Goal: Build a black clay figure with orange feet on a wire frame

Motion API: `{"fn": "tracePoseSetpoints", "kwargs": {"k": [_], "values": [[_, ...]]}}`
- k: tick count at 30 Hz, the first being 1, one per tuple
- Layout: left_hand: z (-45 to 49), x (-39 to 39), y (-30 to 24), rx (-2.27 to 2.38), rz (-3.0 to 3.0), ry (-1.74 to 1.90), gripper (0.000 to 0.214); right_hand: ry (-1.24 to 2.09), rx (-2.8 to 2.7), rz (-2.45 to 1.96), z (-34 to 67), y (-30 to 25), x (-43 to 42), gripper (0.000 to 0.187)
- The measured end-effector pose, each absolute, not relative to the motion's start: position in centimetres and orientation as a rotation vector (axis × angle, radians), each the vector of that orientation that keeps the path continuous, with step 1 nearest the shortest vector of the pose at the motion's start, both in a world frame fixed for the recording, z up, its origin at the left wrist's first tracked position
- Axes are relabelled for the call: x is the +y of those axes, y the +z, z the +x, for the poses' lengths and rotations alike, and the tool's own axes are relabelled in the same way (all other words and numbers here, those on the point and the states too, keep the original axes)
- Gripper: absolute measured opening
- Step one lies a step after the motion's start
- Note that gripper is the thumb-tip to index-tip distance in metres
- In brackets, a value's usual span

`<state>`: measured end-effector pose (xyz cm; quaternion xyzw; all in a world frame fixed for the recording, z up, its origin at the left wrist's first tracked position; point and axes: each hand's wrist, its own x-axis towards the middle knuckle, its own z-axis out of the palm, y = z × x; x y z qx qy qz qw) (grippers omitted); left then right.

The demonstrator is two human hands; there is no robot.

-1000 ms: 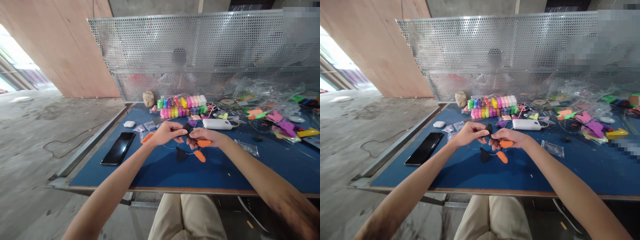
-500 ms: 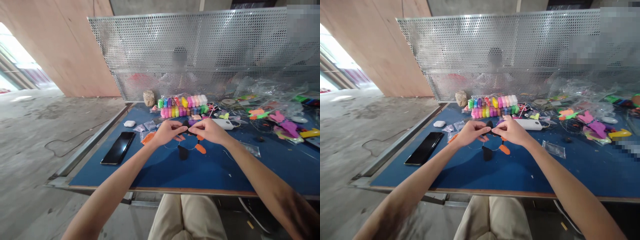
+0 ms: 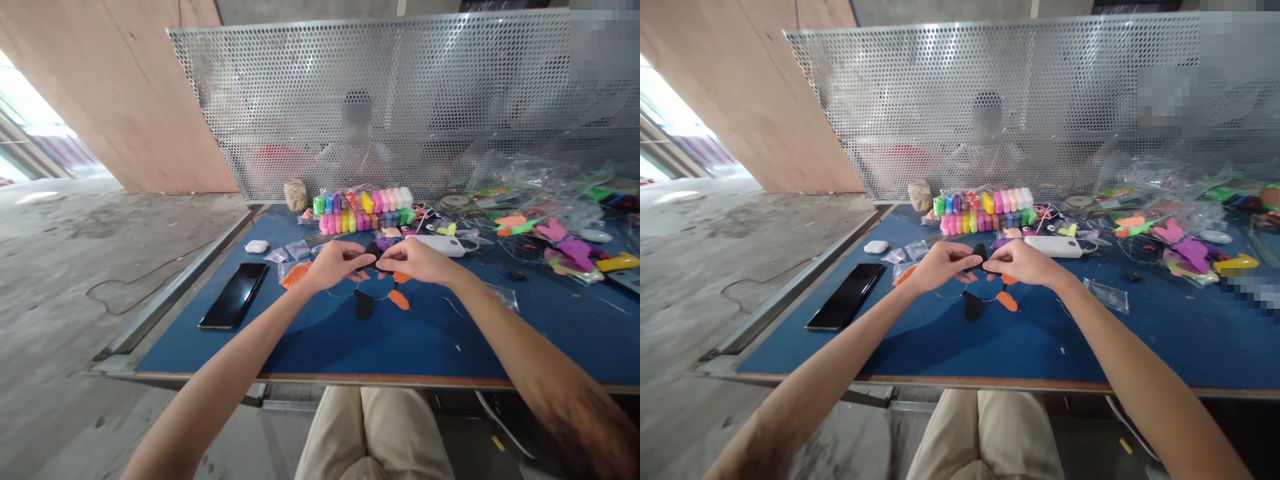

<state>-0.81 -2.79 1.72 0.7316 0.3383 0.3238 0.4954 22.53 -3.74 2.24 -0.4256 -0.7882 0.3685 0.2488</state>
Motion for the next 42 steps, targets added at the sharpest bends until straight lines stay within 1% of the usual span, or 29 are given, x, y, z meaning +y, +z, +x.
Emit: {"fn": "tracePoseSetpoints", "kwargs": {"k": [5,8,14,19,21,26,28,32,39,42], "values": [[-0.8,-2.6,1.6,0.831,1.719,0.864,0.039,0.972,-2.168,-1.199,22.3,3.1,-4.0,0.039],[-0.9,-2.5,1.6,0.785,1.756,0.822,0.037,0.902,-2.159,-1.212,22.2,3.1,-4.1,0.036],[-1.2,-2.0,1.3,0.767,1.725,0.809,0.032,0.889,-2.094,-1.235,22.8,2.1,-3.4,0.041],[-1.5,-1.7,1.4,0.745,1.695,0.734,0.031,0.947,-2.131,-1.210,23.0,1.7,-3.1,0.032],[-1.6,-1.8,1.8,0.732,1.751,0.736,0.032,0.903,-2.118,-1.195,22.8,1.7,-3.2,0.028],[-1.7,-2.2,2.7,0.686,1.913,0.848,0.029,0.696,-2.045,-1.149,22.1,2.3,-3.9,0.025],[-1.7,-2.2,2.7,0.658,1.904,0.905,0.031,0.660,-2.010,-1.105,21.9,2.6,-4.2,0.027],[-1.8,-2.0,2.1,0.671,1.891,0.938,0.030,0.684,-1.995,-1.086,22.2,2.6,-4.0,0.038],[-1.9,-2.0,2.2,0.738,1.950,0.978,0.030,0.670,-1.977,-1.116,22.6,1.6,-2.9,0.035],[-2.0,-2.1,2.6,0.729,2.003,1.003,0.038,0.628,-1.948,-1.085,22.2,1.7,-3.4,0.030]]}}
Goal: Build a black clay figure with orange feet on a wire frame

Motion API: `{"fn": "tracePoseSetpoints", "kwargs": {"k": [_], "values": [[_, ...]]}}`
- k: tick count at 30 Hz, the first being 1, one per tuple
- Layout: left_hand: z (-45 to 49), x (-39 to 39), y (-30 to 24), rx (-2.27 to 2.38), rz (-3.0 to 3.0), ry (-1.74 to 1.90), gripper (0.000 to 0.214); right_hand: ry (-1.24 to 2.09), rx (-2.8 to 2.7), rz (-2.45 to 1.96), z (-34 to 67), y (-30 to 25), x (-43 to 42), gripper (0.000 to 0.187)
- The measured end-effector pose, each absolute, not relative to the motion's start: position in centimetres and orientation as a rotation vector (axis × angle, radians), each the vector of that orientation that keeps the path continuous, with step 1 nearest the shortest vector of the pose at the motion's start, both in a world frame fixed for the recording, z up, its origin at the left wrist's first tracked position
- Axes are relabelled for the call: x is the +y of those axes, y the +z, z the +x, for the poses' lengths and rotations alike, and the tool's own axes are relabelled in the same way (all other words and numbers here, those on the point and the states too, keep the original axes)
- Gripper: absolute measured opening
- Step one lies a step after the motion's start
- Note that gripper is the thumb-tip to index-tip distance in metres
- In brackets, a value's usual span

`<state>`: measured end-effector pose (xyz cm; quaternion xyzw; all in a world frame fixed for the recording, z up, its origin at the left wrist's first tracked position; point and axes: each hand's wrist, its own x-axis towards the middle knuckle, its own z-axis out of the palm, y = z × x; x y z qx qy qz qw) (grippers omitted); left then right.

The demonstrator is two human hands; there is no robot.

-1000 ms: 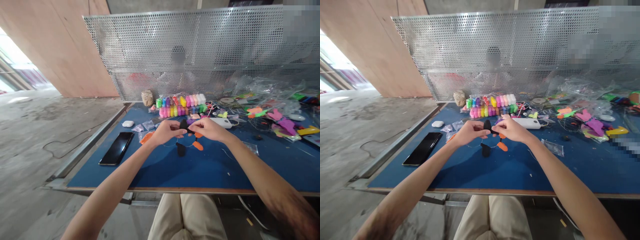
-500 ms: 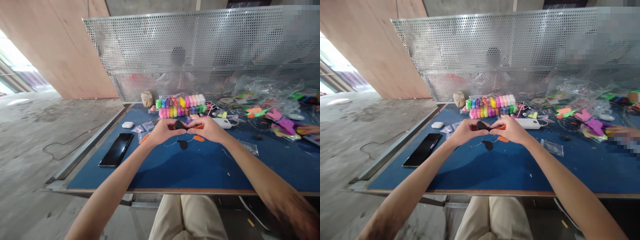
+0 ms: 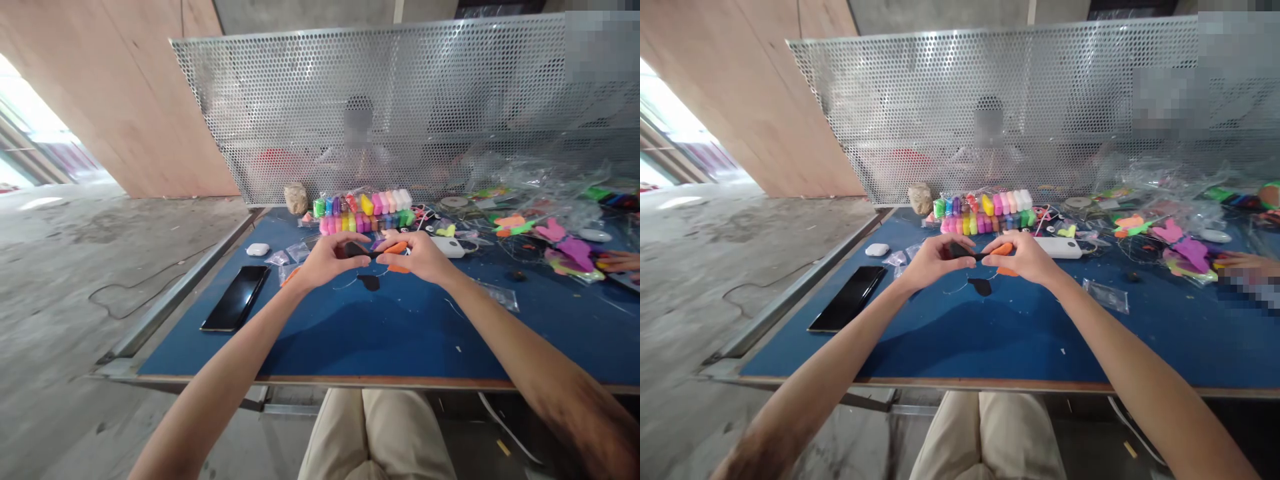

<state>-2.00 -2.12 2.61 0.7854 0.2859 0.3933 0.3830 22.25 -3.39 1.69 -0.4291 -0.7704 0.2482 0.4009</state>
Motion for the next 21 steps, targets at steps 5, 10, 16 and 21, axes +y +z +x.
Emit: {"fn": "tracePoseSetpoints", "kwargs": {"k": [5,10,16,21], "values": [[-2.1,-2.5,2.8,0.747,2.111,1.043,0.033,0.353,-1.925,-0.892,21.5,2.0,-4.4,0.018],[-1.9,-2.9,2.7,0.778,2.152,1.103,0.030,0.256,-1.911,-0.860,21.4,1.8,-4.6,0.015],[-1.4,-2.7,2.3,0.761,2.030,1.062,0.030,0.462,-1.869,-0.978,21.5,2.0,-4.4,0.022],[-0.6,-1.7,1.1,0.703,1.425,1.180,0.034,0.830,-1.703,-0.941,22.4,1.9,-3.1,0.043]]}}
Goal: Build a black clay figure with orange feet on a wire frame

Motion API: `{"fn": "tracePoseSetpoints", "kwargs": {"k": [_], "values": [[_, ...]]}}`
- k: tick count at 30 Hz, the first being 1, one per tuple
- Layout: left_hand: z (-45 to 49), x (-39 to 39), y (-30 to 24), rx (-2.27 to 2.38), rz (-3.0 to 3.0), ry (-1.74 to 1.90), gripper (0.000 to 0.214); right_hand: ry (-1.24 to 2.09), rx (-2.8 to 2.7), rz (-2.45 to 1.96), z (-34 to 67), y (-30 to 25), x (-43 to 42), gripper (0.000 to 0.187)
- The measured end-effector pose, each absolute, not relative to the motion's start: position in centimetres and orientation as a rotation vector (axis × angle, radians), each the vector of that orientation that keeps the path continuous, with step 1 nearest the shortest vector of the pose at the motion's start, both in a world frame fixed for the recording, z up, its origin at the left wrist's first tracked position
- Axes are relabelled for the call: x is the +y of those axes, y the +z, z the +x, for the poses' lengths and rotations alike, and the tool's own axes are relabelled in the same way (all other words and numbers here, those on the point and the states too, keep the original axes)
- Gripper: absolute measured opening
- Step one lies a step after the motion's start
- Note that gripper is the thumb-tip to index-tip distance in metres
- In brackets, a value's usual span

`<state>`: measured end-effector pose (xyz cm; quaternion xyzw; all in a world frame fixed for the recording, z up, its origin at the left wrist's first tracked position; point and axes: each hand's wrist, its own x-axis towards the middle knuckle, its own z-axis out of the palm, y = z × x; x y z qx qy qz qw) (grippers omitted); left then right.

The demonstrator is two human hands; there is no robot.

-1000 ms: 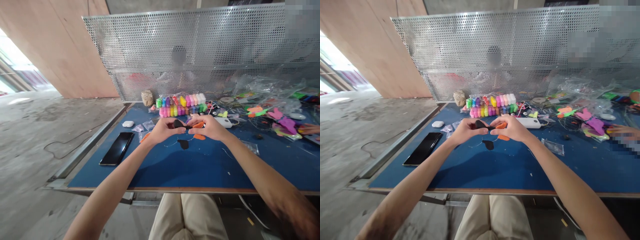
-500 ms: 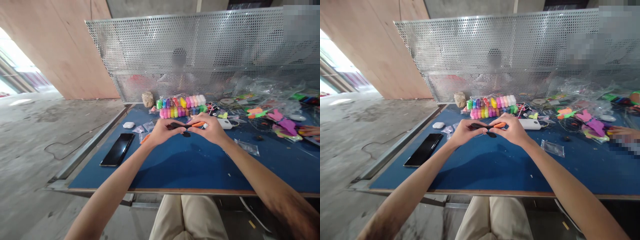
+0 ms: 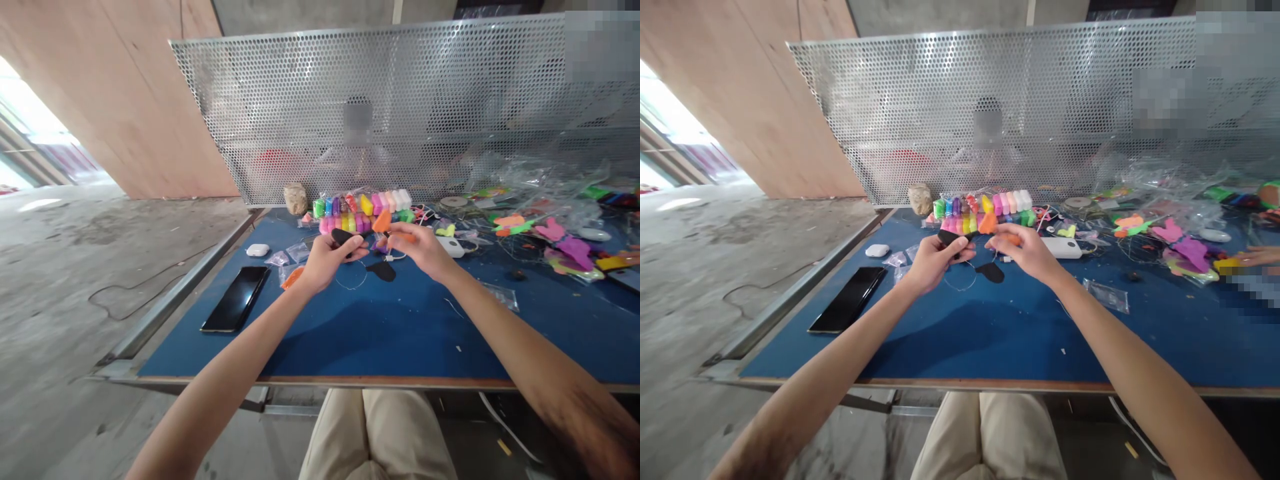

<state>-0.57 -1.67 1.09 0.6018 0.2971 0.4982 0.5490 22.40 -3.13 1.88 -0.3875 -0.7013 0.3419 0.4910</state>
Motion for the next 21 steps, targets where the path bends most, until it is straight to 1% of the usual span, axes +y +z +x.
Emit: {"fn": "tracePoseSetpoints", "kwargs": {"k": [2,5,7,10,12,15,21], "values": [[-0.3,-1.5,0.7,0.651,1.222,1.213,0.035,0.938,-1.640,-0.924,22.7,1.6,-2.6,0.040],[0.1,-1.4,0.2,0.599,1.107,1.185,0.032,0.996,-1.651,-0.959,22.7,1.1,-2.3,0.035],[0.1,-1.3,0.0,0.586,1.094,1.134,0.033,0.938,-1.639,-0.993,22.5,0.9,-2.3,0.034],[-0.3,-0.8,0.1,0.605,1.076,1.051,0.043,0.780,-1.609,-1.020,22.6,1.0,-2.3,0.033],[-0.7,-0.5,0.3,0.635,1.112,1.047,0.049,0.692,-1.631,-1.039,22.8,1.3,-2.4,0.037],[-0.9,-0.5,0.7,0.640,1.246,1.028,0.047,0.664,-1.708,-1.053,22.9,1.9,-2.7,0.041],[-0.4,-1.5,0.7,0.638,1.474,0.953,0.044,0.704,-1.842,-0.997,22.5,2.5,-3.6,0.038]]}}
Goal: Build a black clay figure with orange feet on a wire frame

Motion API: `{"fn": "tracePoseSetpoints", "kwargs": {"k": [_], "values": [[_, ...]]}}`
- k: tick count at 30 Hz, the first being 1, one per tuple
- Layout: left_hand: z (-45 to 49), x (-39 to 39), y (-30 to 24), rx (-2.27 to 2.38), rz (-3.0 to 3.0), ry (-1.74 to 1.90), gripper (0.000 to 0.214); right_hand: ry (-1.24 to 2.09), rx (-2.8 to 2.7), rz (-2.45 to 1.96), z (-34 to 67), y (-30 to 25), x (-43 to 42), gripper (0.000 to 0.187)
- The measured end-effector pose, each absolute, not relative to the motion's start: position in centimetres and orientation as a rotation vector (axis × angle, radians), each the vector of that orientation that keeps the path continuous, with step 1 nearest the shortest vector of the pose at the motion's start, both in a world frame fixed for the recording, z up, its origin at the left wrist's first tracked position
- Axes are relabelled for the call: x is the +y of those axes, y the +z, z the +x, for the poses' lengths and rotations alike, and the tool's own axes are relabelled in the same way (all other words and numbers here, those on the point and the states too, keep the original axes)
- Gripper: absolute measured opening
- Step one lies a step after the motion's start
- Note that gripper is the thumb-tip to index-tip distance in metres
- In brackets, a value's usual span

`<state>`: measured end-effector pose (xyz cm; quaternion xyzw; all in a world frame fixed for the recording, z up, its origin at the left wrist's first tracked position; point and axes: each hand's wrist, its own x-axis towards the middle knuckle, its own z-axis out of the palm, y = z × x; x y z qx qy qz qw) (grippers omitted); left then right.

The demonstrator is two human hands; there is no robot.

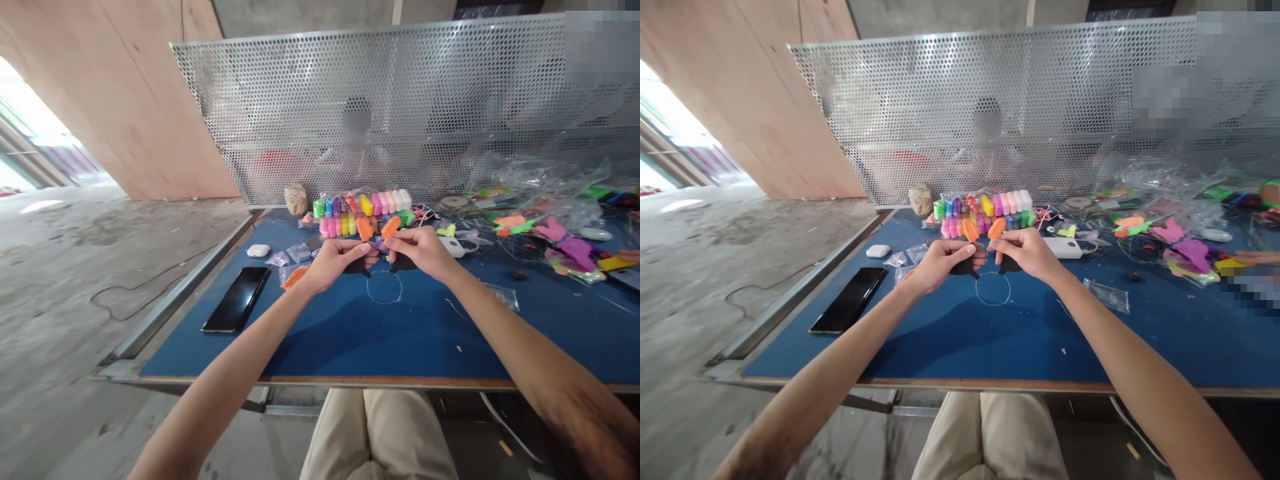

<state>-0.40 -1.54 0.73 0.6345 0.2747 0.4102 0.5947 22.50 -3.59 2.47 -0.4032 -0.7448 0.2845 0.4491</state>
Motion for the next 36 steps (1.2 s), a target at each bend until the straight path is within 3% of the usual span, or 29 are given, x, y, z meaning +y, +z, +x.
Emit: {"fn": "tracePoseSetpoints", "kwargs": {"k": [15,20,27,36], "values": [[-0.6,-1.8,0.7,0.682,1.603,0.928,0.041,0.738,-1.805,-1.015,22.2,1.0,-2.5,0.038],[-1.3,-1.0,0.9,0.833,1.586,1.098,0.041,0.570,-1.721,-1.108,23.7,-0.2,-0.9,0.051],[-2.5,-0.3,1.5,0.931,1.591,1.179,0.044,-0.022,-2.217,-1.368,24.0,-4.0,1.9,0.028],[-2.7,0.1,0.7,0.869,1.584,1.102,0.044,-0.001,-2.046,-1.380,21.3,-5.5,2.4,0.020]]}}
